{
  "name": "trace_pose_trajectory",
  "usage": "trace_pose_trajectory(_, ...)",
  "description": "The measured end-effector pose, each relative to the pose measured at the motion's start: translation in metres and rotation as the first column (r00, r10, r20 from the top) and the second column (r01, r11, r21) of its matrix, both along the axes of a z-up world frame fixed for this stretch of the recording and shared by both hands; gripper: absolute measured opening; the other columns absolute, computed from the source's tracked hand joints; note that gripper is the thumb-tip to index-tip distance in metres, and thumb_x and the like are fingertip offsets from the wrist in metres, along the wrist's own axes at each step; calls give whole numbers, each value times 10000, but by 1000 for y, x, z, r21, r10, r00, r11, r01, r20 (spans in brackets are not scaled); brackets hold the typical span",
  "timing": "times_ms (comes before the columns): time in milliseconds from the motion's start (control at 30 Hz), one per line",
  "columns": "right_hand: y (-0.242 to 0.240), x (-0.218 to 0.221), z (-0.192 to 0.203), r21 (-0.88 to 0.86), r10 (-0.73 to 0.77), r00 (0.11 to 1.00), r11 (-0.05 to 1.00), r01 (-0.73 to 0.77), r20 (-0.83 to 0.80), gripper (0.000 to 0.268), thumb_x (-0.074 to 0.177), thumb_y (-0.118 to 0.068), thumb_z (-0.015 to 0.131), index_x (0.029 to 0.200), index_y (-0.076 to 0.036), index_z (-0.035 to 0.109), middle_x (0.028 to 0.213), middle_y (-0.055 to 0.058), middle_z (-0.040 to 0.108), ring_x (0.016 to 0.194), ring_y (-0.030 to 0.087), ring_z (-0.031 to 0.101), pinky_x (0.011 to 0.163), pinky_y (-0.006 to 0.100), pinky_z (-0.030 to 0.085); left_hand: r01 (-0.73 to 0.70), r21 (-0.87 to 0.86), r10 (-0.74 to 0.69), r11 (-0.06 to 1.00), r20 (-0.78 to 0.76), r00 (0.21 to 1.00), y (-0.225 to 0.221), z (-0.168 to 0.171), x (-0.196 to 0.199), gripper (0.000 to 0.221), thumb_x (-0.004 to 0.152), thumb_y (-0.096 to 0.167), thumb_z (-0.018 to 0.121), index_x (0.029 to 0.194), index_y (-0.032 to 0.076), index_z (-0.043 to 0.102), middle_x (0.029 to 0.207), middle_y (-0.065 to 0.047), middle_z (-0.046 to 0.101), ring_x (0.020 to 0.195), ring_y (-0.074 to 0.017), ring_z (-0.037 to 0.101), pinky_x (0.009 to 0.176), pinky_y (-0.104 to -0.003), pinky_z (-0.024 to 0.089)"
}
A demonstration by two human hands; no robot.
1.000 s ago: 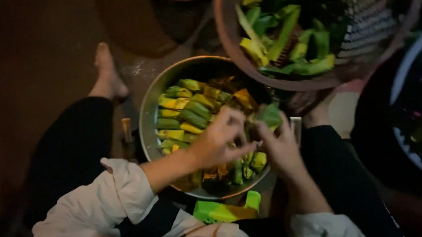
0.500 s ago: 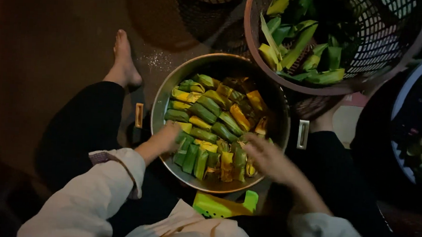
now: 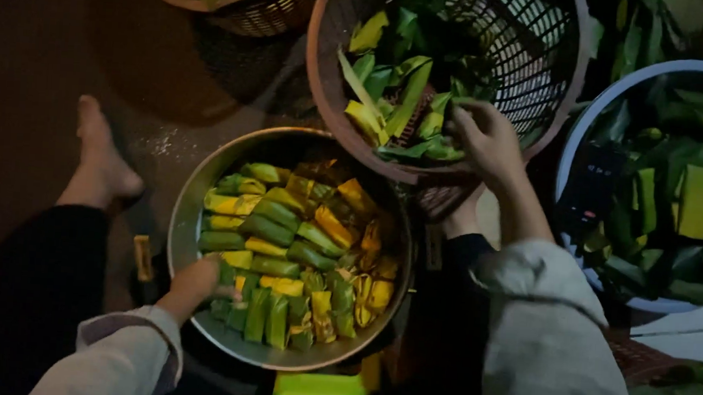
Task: Arranging small food parcels wrapped in leaves into a metal steamer pot.
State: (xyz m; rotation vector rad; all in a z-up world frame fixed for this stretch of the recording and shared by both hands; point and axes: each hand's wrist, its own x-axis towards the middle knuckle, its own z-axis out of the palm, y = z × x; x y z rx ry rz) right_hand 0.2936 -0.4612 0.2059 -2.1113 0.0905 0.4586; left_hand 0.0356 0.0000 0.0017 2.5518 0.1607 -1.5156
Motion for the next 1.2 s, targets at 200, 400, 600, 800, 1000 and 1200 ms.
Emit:
trace_pose_trajectory(200,-11,98,-150,-788,580,811,462,-407,-78,393,1003,-213,659,1374,-82,666,1409,148,609,1219,409,587,842,649,589,122,36,-112,992,-207,972,1,-18,7,1151,722,779,848,1422,-53,471,1435,-286,559,1299,-384,619,1017,-456,595)
trace_pose_trajectory(400,-51,113,-269,-882,603,711,23,-470,-363,372,1046,-201,503,1355,-184,710,1588,63,464,1480,351,339,1126,776,136,112,35,-109,993,-69,992,-18,16,58,509,885,543,632,1152,121,730,1077,-143,739,919,-327,764,673,-506,609)
trace_pose_trajectory(600,2,73,-150,-971,672,712,-44,-233,-202,261,1058,-178,550,1210,-91,743,1452,73,551,1313,284,438,1171,676,143,47,-138,-4,989,296,955,-56,116,122,474,1030,382,551,1265,-22,636,1118,-202,710,951,-344,732,671,-439,625)
trace_pose_trajectory(800,31,19,-54,-266,164,892,963,-51,421,374,883,-175,758,1102,74,586,913,187,671,708,299,612,618,400,512,-7,-447,274,895,537,798,-92,170,132,410,954,327,652,1241,33,643,1168,-139,714,880,-281,709,776,-392,572)
trace_pose_trajectory(1000,79,-145,-53,414,194,975,900,-136,-103,267,989,-224,677,1128,-3,729,1100,138,740,1097,210,660,1017,448,518,-104,-931,520,349,100,849,-142,185,110,917,928,429,740,1576,-9,262,1572,-360,322,1476,-524,264,1218,-620,200)
trace_pose_trajectory(1200,96,-195,-68,107,601,799,797,-595,-34,408,1022,-363,645,1068,41,671,1065,282,680,1061,511,636,883,549,517,-372,-643,393,669,-118,912,-130,182,96,899,979,561,575,1536,-97,321,1541,-316,425,1455,-420,403,1202,-532,352)
